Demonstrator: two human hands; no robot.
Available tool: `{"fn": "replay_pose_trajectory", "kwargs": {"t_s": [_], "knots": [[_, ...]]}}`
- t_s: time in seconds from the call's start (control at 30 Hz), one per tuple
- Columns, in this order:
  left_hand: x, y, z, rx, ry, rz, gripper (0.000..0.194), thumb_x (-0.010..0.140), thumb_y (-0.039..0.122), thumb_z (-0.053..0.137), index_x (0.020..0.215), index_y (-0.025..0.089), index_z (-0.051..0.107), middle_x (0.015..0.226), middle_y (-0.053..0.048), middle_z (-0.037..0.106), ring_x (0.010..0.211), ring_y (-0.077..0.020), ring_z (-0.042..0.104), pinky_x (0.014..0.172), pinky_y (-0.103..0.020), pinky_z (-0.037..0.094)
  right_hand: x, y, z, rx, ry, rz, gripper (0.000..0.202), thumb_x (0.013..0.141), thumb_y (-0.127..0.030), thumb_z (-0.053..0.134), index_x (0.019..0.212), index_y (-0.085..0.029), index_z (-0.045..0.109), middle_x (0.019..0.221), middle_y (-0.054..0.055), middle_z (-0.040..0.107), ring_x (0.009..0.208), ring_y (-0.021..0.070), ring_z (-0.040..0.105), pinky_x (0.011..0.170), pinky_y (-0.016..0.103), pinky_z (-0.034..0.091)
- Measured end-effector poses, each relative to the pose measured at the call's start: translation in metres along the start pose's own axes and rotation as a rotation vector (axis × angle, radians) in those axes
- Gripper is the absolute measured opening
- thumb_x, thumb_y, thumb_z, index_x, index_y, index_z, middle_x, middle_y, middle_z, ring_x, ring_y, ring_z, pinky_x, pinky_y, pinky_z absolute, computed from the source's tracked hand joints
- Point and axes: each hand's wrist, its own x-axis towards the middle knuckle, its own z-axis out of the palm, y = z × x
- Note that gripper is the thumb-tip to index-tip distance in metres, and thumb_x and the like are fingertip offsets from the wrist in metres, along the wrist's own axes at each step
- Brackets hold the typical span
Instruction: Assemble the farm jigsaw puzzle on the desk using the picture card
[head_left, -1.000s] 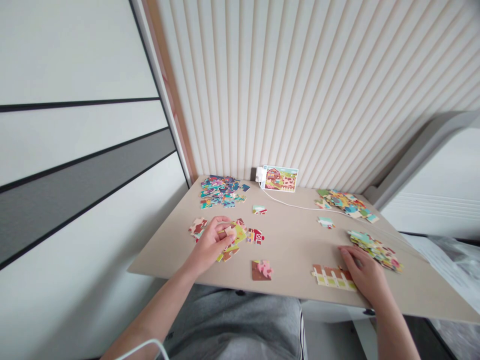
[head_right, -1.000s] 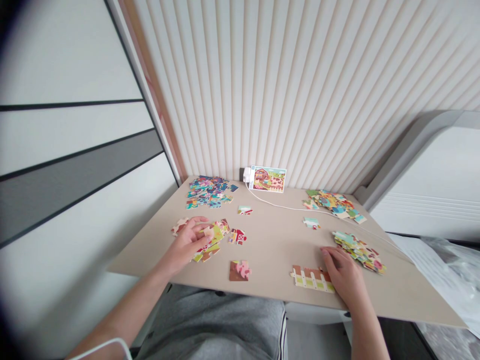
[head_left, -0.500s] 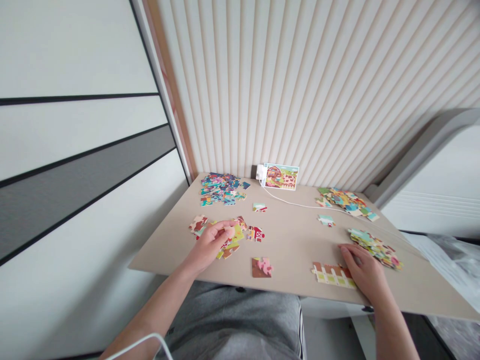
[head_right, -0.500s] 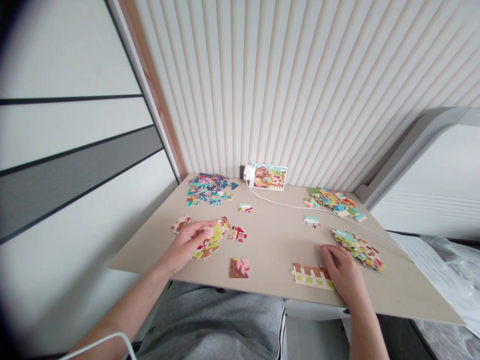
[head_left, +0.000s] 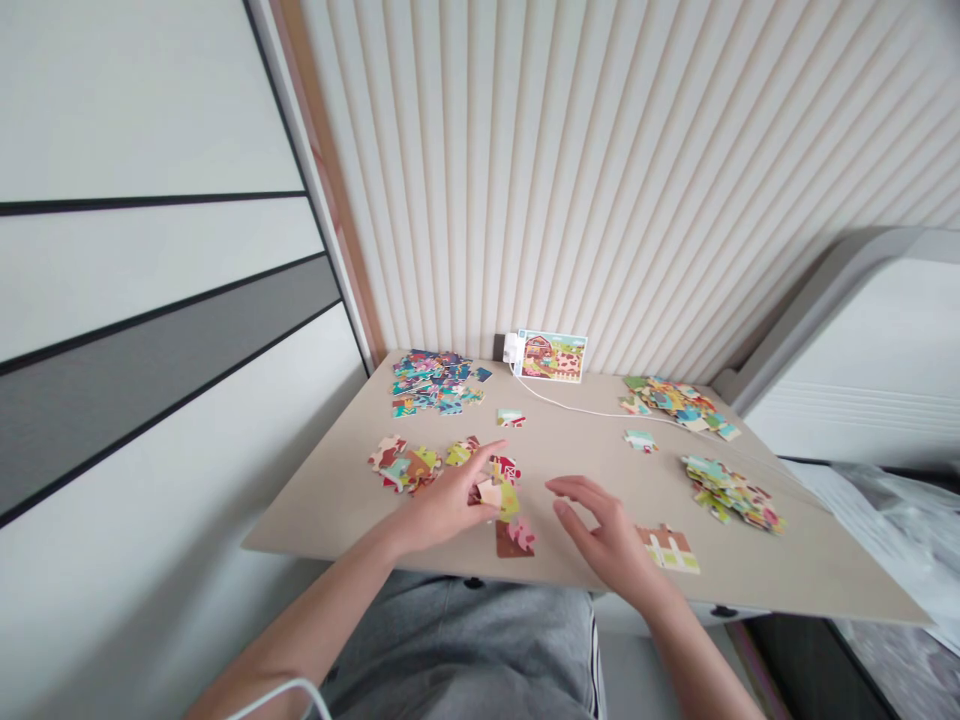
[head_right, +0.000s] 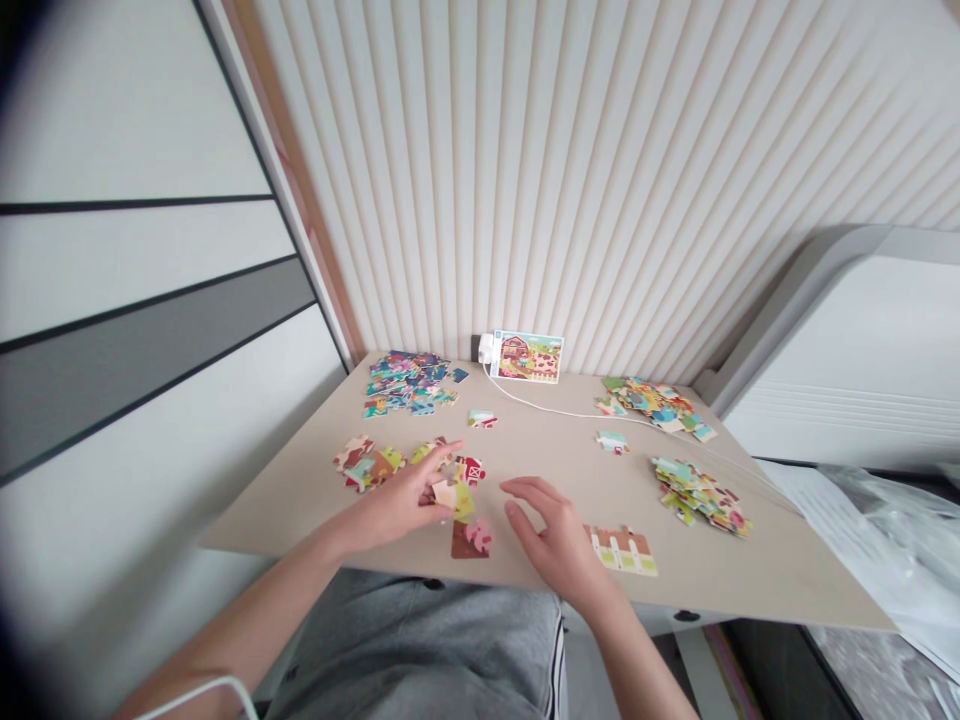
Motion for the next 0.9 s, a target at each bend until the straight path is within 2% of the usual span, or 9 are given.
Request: {"fn": "replay_pose_trajectory", "kwargs": {"t_s": [0.13, 0.23, 0.3, 0.37, 0.43, 0.53, 0.63, 0.8, 0.9], "knots": [[0.008, 0.010, 0.009, 0.189, -0.022, 0.069, 0.088, 0.082, 0.019, 0.069, 0.160, 0.033, 0.029, 0.105, -0.003, 0.071, 0.092, -0.0239, 0.068, 0.084, -0.032, 0.050, 0.026, -0.019, 0.024, 0.078, -0.134, -0.061, 0.032, 0.099, -0.041, 0.059, 0.127, -0.033, 0.071, 0.108, 0.007, 0.073, 0.094, 0.0240, 0.068, 0.086, 0.038, 0.054], [0.014, 0.009, 0.012, 0.202, -0.001, 0.127, 0.087, 0.087, 0.024, 0.066, 0.162, 0.032, 0.022, 0.112, -0.005, 0.071, 0.100, -0.0243, 0.068, 0.091, -0.034, 0.051, 0.037, -0.011, 0.030, 0.092, -0.147, -0.028, 0.032, 0.096, -0.044, 0.062, 0.123, -0.031, 0.074, 0.096, 0.005, 0.074, 0.082, 0.0210, 0.065, 0.077, 0.035, 0.051], [0.018, 0.004, 0.010, 0.253, 0.074, 0.172, 0.080, 0.094, 0.028, 0.060, 0.162, 0.030, 0.020, 0.116, -0.006, 0.070, 0.106, -0.0241, 0.067, 0.096, -0.037, 0.051, 0.040, 0.001, 0.031, 0.160, -0.079, 0.050, 0.032, 0.094, -0.048, 0.064, 0.116, -0.027, 0.076, 0.088, 0.004, 0.072, 0.074, 0.0191, 0.061, 0.070, 0.033, 0.048], [0.023, -0.004, 0.007, 0.412, 0.192, 0.220, 0.063, 0.098, 0.028, 0.054, 0.158, 0.029, 0.033, 0.126, -0.009, 0.066, 0.116, -0.0257, 0.063, 0.103, -0.041, 0.048, 0.042, 0.014, 0.031, 0.306, 0.020, 0.151, 0.035, 0.090, -0.052, 0.068, 0.110, -0.023, 0.074, 0.082, 0.003, 0.071, 0.069, 0.0180, 0.058, 0.065, 0.031, 0.046], [0.027, -0.015, 0.005, 0.613, 0.247, 0.265, 0.042, 0.100, 0.025, 0.051, 0.142, 0.026, 0.056, 0.129, -0.011, 0.065, 0.122, -0.0274, 0.060, 0.107, -0.044, 0.045, 0.043, 0.026, 0.031, 0.482, 0.102, 0.234, 0.038, 0.085, -0.054, 0.074, 0.105, -0.022, 0.070, 0.082, 0.003, 0.071, 0.069, 0.0176, 0.060, 0.063, 0.030, 0.047], [0.032, -0.030, 0.004, 0.789, 0.198, 0.326, 0.028, 0.098, 0.025, 0.055, 0.123, 0.024, 0.068, 0.131, -0.012, 0.063, 0.126, -0.0287, 0.058, 0.113, -0.048, 0.041, 0.042, 0.036, 0.031, 0.663, 0.179, 0.300, 0.041, 0.078, -0.052, 0.081, 0.100, -0.024, 0.062, 0.087, 0.002, 0.072, 0.070, 0.0161, 0.063, 0.065, 0.029, 0.050], [0.036, -0.037, 0.004, 0.817, 0.141, 0.364, 0.038, 0.095, 0.031, 0.064, 0.133, 0.023, 0.062, 0.139, -0.012, 0.060, 0.132, -0.0294, 0.053, 0.119, -0.050, 0.033, 0.040, 0.037, 0.033, 0.725, 0.235, 0.321, 0.049, 0.075, -0.049, 0.084, 0.109, -0.026, 0.057, 0.088, -0.001, 0.071, 0.071, 0.0151, 0.066, 0.068, 0.028, 0.053], [0.044, -0.035, 0.003, 0.816, 0.099, 0.348, 0.034, 0.096, 0.034, 0.064, 0.127, 0.022, 0.065, 0.123, -0.011, 0.068, 0.117, -0.0280, 0.061, 0.108, -0.045, 0.044, 0.035, 0.030, 0.035, 0.734, 0.245, 0.336, 0.072, 0.076, -0.043, 0.082, 0.139, -0.031, 0.049, 0.087, -0.003, 0.067, 0.077, 0.0171, 0.069, 0.076, 0.033, 0.058], [0.048, -0.036, 0.002, 0.822, 0.108, 0.337, 0.028, 0.096, 0.032, 0.064, 0.122, 0.022, 0.068, 0.115, -0.011, 0.069, 0.112, -0.0275, 0.063, 0.104, -0.042, 0.046, 0.034, 0.030, 0.035, 0.723, 0.243, 0.341, 0.068, 0.079, -0.043, 0.080, 0.140, -0.030, 0.053, 0.091, -0.002, 0.068, 0.079, 0.0174, 0.069, 0.080, 0.035, 0.059]]}}
